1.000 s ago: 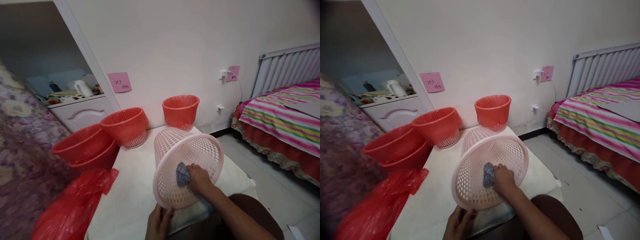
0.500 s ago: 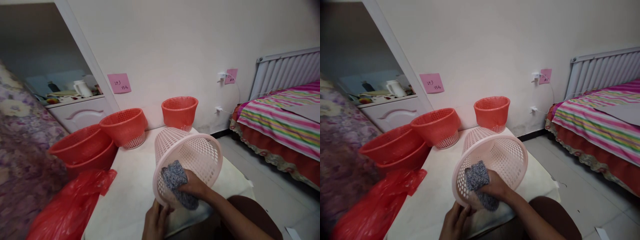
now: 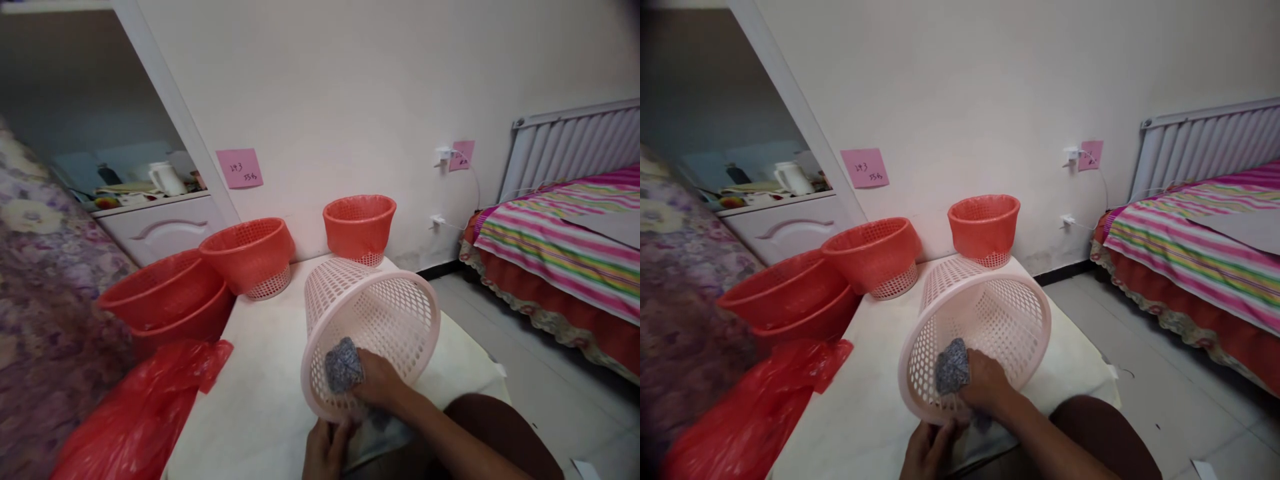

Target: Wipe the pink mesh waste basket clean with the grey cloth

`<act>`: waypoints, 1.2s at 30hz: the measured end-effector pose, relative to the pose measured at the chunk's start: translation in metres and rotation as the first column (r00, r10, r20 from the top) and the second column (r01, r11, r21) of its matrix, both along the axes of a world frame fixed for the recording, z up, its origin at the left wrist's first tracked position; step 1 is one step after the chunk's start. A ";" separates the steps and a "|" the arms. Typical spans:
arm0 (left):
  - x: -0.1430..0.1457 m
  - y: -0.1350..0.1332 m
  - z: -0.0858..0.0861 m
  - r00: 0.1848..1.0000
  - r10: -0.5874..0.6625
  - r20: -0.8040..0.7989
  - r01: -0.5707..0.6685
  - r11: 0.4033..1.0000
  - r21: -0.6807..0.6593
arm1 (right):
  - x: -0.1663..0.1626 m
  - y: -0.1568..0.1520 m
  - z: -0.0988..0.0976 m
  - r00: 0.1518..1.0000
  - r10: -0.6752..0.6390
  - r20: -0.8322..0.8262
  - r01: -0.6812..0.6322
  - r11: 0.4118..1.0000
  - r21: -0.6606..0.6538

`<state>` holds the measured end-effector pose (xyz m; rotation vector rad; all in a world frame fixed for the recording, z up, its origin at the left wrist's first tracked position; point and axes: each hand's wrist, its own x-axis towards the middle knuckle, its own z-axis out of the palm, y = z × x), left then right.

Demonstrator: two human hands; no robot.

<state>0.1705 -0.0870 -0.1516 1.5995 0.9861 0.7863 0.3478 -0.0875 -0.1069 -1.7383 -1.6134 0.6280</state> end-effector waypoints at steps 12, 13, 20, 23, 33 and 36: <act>-0.028 0.005 0.049 0.990 0.050 -0.130 -0.034 0.992 0.121 | 0.033 -0.006 0.017 0.986 -0.150 0.078 0.129 0.964 0.232; -0.029 0.004 0.051 0.988 0.058 -0.140 -0.040 0.990 0.132 | 0.039 -0.007 0.018 0.964 -0.227 0.137 0.192 0.954 0.229; -0.010 -0.002 0.023 0.995 0.064 -0.077 -0.063 0.998 0.016 | 0.031 -0.003 0.001 0.947 -0.227 0.226 0.229 0.973 0.016; 0.002 -0.002 0.003 0.994 0.106 -0.002 -0.106 0.994 0.024 | 0.008 -0.001 -0.004 0.992 -0.087 0.091 0.088 0.996 -0.009; -0.016 0.007 0.019 0.997 0.067 -0.043 -0.064 0.996 0.070 | 0.003 -0.003 0.010 0.956 0.202 -0.213 -0.154 0.963 0.222; -0.028 0.007 0.046 0.986 0.077 -0.146 -0.058 0.990 0.126 | 0.026 -0.009 0.017 0.995 -0.061 -0.082 0.083 0.951 0.298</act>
